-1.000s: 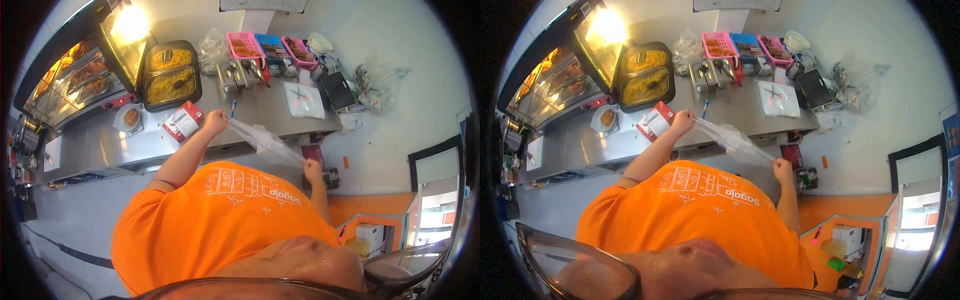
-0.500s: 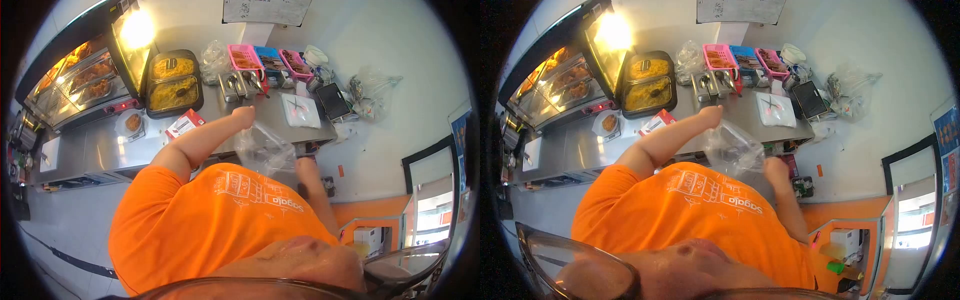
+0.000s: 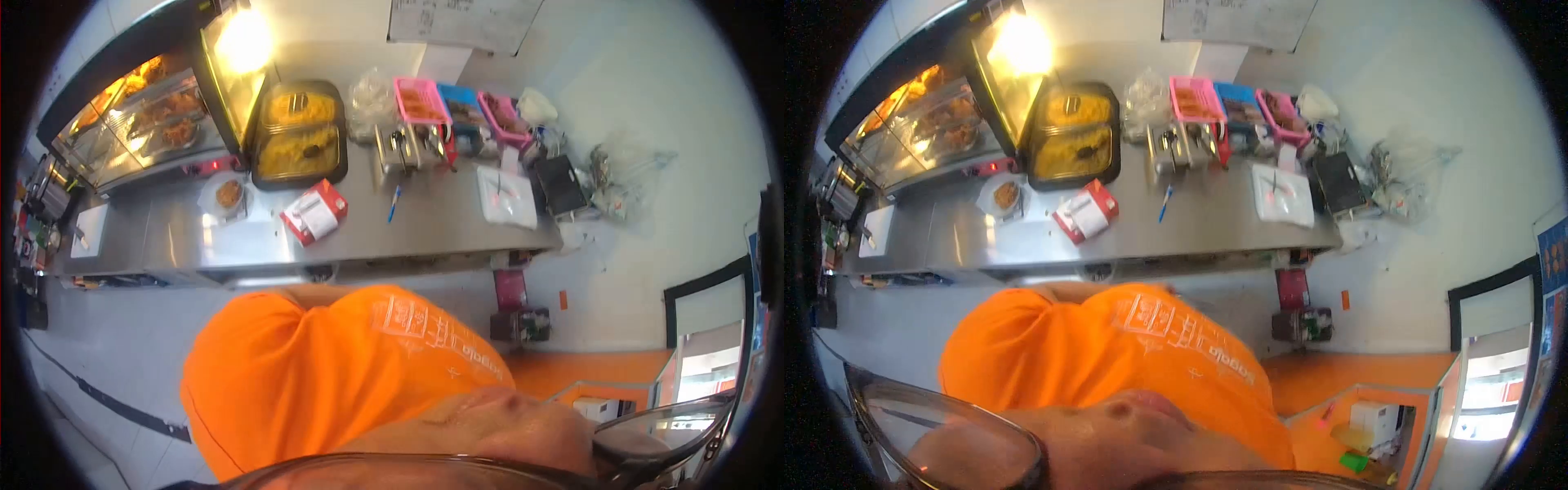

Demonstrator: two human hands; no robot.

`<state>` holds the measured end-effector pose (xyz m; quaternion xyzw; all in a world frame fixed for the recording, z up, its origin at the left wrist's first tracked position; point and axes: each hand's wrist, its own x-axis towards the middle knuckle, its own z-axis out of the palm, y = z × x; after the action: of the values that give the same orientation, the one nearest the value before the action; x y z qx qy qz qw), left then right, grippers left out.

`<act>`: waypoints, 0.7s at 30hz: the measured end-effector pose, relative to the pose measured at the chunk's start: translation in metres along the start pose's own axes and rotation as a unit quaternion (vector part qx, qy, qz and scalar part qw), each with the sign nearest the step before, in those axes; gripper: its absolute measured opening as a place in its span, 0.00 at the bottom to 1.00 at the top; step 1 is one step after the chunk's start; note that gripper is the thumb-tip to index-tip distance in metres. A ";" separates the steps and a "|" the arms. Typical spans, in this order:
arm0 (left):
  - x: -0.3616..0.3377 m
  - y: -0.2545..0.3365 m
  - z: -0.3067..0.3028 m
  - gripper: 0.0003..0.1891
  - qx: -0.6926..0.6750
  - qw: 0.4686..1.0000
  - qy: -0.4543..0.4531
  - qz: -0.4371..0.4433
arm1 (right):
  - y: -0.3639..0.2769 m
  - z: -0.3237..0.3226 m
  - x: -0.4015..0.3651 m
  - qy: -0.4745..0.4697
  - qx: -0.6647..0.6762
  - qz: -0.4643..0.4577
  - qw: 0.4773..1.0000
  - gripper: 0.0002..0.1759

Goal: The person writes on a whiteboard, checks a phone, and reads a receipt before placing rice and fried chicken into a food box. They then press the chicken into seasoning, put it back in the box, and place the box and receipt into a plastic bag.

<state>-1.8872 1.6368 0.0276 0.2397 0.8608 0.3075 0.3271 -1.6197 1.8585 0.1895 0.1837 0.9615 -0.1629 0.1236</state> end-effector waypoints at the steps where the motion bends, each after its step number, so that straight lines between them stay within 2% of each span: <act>1: -0.011 -0.008 0.025 0.20 0.005 1.000 -0.007 -0.009 | -0.006 0.004 0.004 0.005 0.016 -0.007 1.000 0.13; 3: -0.023 -0.017 0.054 0.25 0.028 0.999 -0.013 -0.021 | -0.014 0.003 0.015 -0.001 0.039 -0.006 0.999 0.14; 4: -0.013 -0.016 0.043 0.24 0.016 1.000 0.012 -0.019 | -0.014 0.004 0.019 -0.010 0.041 0.004 0.999 0.14; 5: -0.056 0.045 -0.014 0.18 -0.118 0.983 -0.039 -0.137 | -0.010 0.004 0.023 -0.017 0.038 0.017 0.999 0.14; 6: -0.047 0.044 -0.026 0.15 -0.397 0.909 -0.075 -0.104 | -0.002 0.005 0.030 -0.021 0.037 0.031 0.999 0.14; 7: -0.041 0.042 -0.032 0.13 -0.642 0.756 -0.105 -0.069 | 0.010 0.007 0.039 -0.015 0.041 0.041 0.998 0.15; 8: -0.052 0.050 -0.047 0.12 -0.643 0.751 -0.150 -0.022 | 0.046 0.026 0.058 0.122 0.085 -0.048 0.988 0.10; 9: -0.065 0.059 -0.065 0.11 -0.643 0.739 -0.198 0.022 | 0.086 0.034 0.093 0.158 0.130 -0.080 0.976 0.10; 10: -0.062 0.053 -0.075 0.10 -0.590 0.753 -0.289 0.038 | 0.081 0.014 0.101 0.295 0.159 -0.076 0.939 0.09; 11: -0.068 0.058 -0.082 0.11 -0.466 0.823 -0.321 0.042 | 0.083 -0.009 0.115 0.199 0.462 0.114 0.857 0.09; 12: -0.073 0.063 -0.089 0.12 -0.331 0.872 -0.356 0.057 | 0.069 -0.033 0.119 0.155 0.720 0.064 0.673 0.08; 13: -0.081 0.077 -0.106 0.13 -0.102 0.943 -0.312 0.058 | 0.071 -0.040 0.125 0.034 0.797 0.007 0.603 0.07; 15: -0.075 0.072 -0.130 0.17 -0.023 0.983 -0.152 0.096 | 0.054 -0.047 0.119 -0.263 0.875 -0.068 0.401 0.06; 16: -0.070 0.074 -0.142 0.16 -0.214 0.969 -0.086 0.084 | 0.044 -0.054 0.119 -0.403 0.865 -0.109 0.278 0.06; 17: -0.066 0.076 -0.152 0.15 -0.398 0.915 -0.015 0.072 | 0.037 -0.067 0.116 -0.403 0.819 -0.091 0.399 0.06; 18: -0.067 0.085 -0.160 0.15 -0.567 0.820 0.058 0.059 | 0.032 -0.081 0.111 -0.397 0.757 -0.072 0.514 0.05; 19: -0.069 0.096 -0.163 0.13 -0.628 0.771 0.038 0.097 | 0.032 -0.091 0.112 -0.383 0.683 -0.052 0.620 0.05; 21: -0.076 0.121 -0.161 0.09 -0.732 0.659 -0.002 0.172 | 0.046 -0.096 0.142 -0.281 0.707 -0.034 0.648 0.06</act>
<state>-1.9249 1.6145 0.2378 0.0678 0.3003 0.8886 0.3400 -1.7470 1.9782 0.2229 0.1282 0.4791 -0.8413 0.2150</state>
